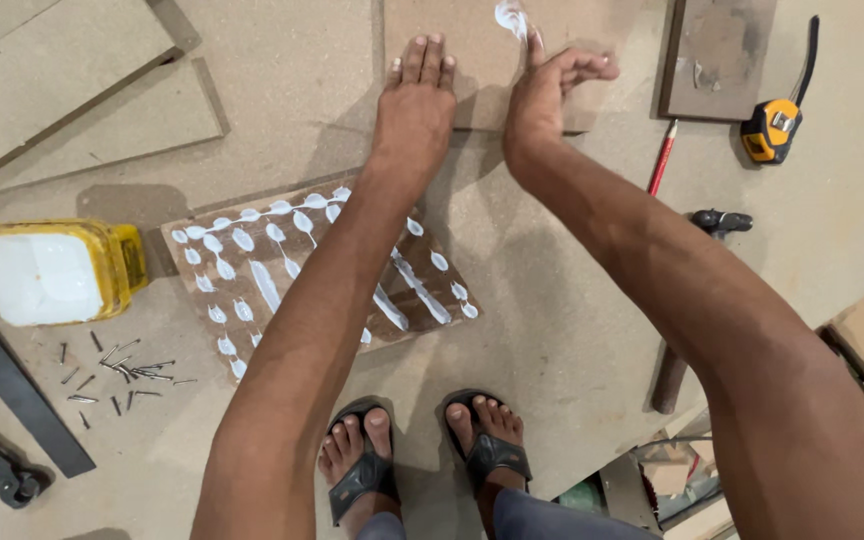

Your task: The person applies glue to a wooden board, spreads it across the surface with their fingers, and then uses a hammer to drive nails into the edge of a piece of wood to join it to another board.

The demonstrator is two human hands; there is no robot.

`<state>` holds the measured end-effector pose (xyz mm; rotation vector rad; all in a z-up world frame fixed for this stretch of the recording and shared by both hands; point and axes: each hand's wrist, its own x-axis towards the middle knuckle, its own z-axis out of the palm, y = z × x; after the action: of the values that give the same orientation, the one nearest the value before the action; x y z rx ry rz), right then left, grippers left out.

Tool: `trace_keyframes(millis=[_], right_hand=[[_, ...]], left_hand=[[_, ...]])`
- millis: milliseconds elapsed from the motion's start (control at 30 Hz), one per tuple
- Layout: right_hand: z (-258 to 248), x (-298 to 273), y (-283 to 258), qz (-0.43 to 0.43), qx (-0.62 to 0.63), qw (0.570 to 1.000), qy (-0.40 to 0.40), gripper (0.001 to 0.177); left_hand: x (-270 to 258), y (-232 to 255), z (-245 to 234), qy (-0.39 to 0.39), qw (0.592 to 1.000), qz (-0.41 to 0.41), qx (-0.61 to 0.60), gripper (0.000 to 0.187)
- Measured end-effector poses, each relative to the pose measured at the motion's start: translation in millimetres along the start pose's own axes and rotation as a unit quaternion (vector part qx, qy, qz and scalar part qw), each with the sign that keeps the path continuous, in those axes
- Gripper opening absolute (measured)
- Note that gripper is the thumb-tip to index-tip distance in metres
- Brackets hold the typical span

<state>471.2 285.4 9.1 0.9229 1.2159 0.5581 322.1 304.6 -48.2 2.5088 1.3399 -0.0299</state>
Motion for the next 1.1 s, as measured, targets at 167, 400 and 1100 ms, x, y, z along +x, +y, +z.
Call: trace_keyframes(millis=[167, 400, 1100], right_hand=[[-4.9, -19.6, 10.3, -0.104, 0.091, 0.99, 0.007, 0.096], [111.4, 10.5, 58.2, -0.178, 0.926, 0.314, 0.114, 0.058], [109.3, 17.1, -0.3, 0.043, 0.637, 0.67, 0.38, 0.064]], left_hand=[[-0.4, -3.0, -0.8, -0.004, 1.0, 0.011, 0.006, 0.06], [-0.4, -7.9, -7.3, -0.008, 1.0, 0.022, 0.009, 0.057], [-1.6, -3.9, -11.4, -0.009, 0.999, 0.015, 0.04, 0.061]])
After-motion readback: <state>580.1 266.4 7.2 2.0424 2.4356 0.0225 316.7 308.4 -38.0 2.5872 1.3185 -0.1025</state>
